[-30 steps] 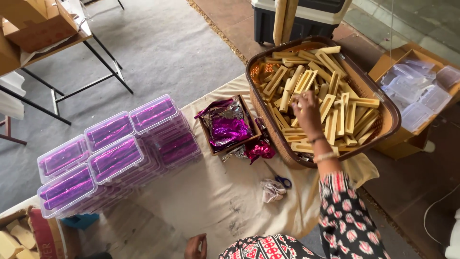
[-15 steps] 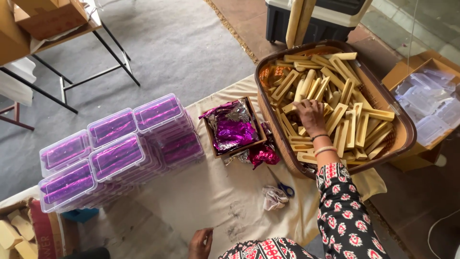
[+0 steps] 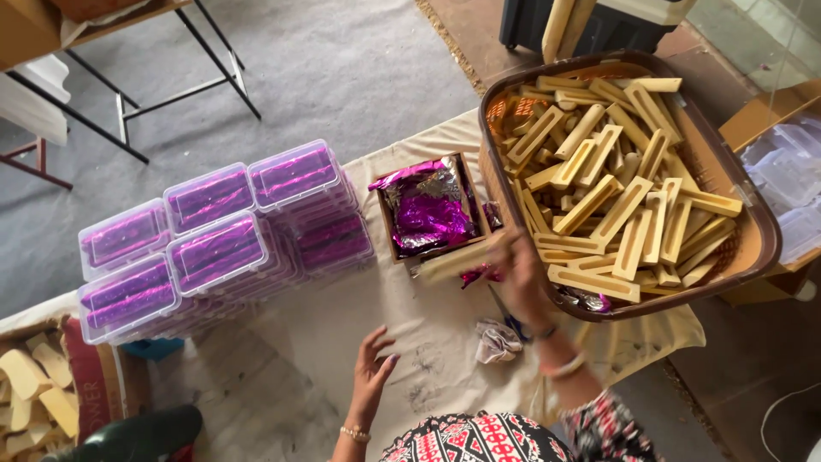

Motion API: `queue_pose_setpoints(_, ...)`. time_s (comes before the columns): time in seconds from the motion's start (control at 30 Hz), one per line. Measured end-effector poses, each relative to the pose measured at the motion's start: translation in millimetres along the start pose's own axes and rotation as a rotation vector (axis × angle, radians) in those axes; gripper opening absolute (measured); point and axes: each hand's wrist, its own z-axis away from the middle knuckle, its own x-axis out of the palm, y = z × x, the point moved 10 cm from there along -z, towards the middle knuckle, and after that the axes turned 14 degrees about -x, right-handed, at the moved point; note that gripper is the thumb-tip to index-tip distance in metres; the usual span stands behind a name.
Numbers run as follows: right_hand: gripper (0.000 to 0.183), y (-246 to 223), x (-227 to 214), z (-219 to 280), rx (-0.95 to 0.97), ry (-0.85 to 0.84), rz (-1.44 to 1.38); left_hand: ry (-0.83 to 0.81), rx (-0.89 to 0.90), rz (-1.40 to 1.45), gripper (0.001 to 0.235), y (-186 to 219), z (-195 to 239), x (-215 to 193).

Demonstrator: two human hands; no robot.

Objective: The person sits on the floor and wraps small wooden blocks with shiny purple foil. They pick up a block, wrap it by hand, and place the finished item into a clear plastic container. The process is repeated with several blocks from a nearby basket.

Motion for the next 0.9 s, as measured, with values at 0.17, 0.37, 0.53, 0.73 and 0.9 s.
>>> queue_pose_setpoints(0.17,0.023,33,100,116,0.516,-0.074,-0.21,-0.022,-0.159,0.171,0.044,-46,-20,-9)
queue_pose_setpoints(0.37,0.05,33,62,136,0.102,-0.603,0.569,0.126,-0.26,0.194,0.028,-120,-11,-62)
queue_pose_setpoints(0.53,0.068,88,24,212,-0.027,-0.91,0.962,0.157,-0.26,0.237,0.033,-125,2,-76)
queue_pose_setpoints(0.73,0.011,90,47,195,0.419,-0.576,0.651,0.072,-0.338,0.235,0.038,-138,-1,-61)
queue_pose_setpoints(0.9,0.039,-16,176,143,-0.127,-0.601,0.356,-0.113,-0.332,0.308,0.038,-146,-11,-21)
